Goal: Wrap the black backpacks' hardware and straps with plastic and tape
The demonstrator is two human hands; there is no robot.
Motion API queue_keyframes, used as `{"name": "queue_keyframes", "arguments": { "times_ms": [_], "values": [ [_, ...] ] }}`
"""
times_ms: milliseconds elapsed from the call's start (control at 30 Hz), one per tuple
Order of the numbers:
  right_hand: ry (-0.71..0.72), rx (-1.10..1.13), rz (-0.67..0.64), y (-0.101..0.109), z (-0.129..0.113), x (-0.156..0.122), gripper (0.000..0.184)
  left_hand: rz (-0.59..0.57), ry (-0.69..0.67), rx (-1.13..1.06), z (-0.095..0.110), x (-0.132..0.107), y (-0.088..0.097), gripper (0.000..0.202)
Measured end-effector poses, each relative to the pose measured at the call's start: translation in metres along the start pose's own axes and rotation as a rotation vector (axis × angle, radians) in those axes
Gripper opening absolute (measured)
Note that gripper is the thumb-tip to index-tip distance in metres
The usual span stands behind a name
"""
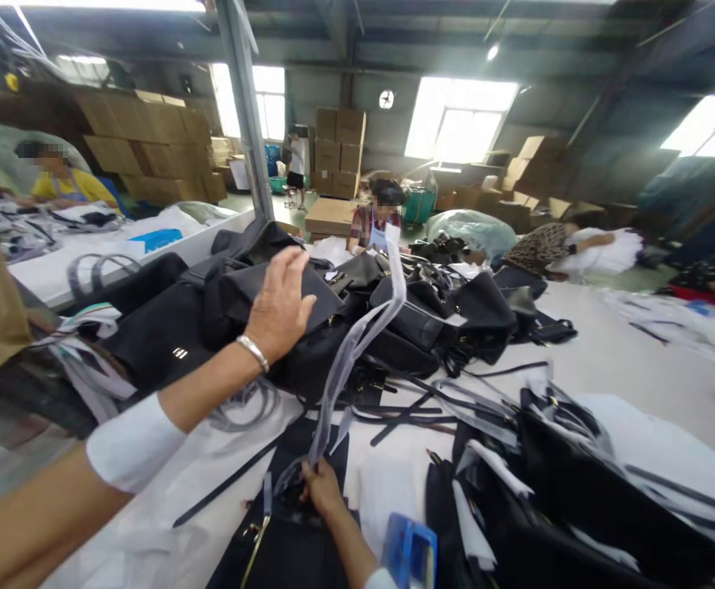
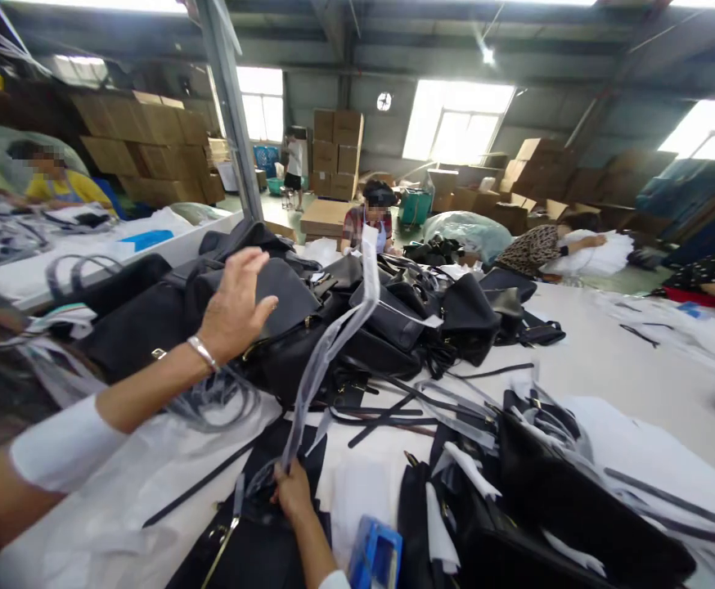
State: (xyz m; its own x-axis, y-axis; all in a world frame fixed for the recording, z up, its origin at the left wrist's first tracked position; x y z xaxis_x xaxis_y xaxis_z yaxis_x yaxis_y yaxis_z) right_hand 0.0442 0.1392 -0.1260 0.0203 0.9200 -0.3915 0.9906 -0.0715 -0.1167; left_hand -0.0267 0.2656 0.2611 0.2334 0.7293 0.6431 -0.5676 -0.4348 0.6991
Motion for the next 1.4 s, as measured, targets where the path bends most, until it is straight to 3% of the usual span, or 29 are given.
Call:
{"name": "queue_keyframes", "arguments": {
  "times_ms": [33,133,167,267,333,500,600,667,767,967,1033,1167,1267,1400],
  "values": [
    [-0.018,0.029,0.008,0.001,0.0,0.002,0.035,-0.085,0.022,-0.071,-0.01,-0.025,-0.02,0.037],
    [-0.072,0.12,0.001,0.006,-0.001,0.003,0.047,-0.627,0.248,-0.312,-0.054,-0.133,-0.08,0.025],
    [-0.087,0.145,-0.011,0.007,-0.002,0.001,0.05,-0.723,0.315,-0.329,-0.069,-0.171,-0.095,0.025],
    [-0.118,0.189,-0.053,0.01,-0.008,-0.004,0.052,-0.847,0.468,-0.378,-0.1,-0.254,-0.127,0.03],
    [-0.131,0.188,-0.075,0.01,-0.013,-0.006,0.05,-0.902,0.516,-0.437,-0.109,-0.28,-0.141,0.033],
    [-0.15,0.07,-0.053,0.009,-0.015,-0.008,0.05,-0.951,0.503,-0.531,-0.11,-0.286,-0.161,0.032],
    [-0.134,-0.04,0.043,0.009,-0.012,-0.008,0.05,-0.937,0.498,-0.504,-0.109,-0.289,-0.167,0.034],
    [-0.124,-0.097,0.109,0.01,-0.01,-0.009,0.048,-0.947,0.511,-0.462,-0.11,-0.294,-0.17,0.024],
    [-0.1,-0.134,0.198,0.012,-0.011,-0.008,0.047,-0.962,0.54,-0.385,-0.118,-0.3,-0.171,0.011],
    [-0.105,-0.263,0.449,0.024,-0.013,-0.019,0.045,-0.953,0.572,-0.302,-0.135,-0.305,-0.16,0.012],
    [-0.123,-0.428,0.397,0.022,-0.016,-0.031,0.037,-0.95,0.589,-0.287,-0.137,-0.306,-0.158,0.015],
    [-0.033,-0.709,0.087,-0.001,-0.028,-0.049,0.034,-0.956,0.606,-0.277,-0.142,-0.308,-0.161,0.02],
    [-0.008,-0.613,0.097,-0.017,-0.032,-0.038,0.023,-0.962,0.591,-0.283,-0.146,-0.307,-0.162,0.024],
    [-0.077,-0.457,0.081,-0.032,-0.025,-0.009,0.026,-0.954,0.522,-0.289,-0.148,-0.306,-0.155,0.026]
  ]
}}
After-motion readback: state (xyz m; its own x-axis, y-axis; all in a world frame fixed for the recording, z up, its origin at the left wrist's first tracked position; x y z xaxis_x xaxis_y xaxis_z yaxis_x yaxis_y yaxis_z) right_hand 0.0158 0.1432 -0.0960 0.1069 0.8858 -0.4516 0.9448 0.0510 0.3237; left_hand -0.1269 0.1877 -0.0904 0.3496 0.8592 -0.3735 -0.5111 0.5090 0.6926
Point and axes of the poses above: each hand's wrist, its own x-axis towards the middle knuckle, its own y-axis out of the back of the hand, z = x × y, the point moved 2 cm from there along x, towards the middle knuckle, and after that the axes turned 4 degrees about x, right-handed, at the moved point
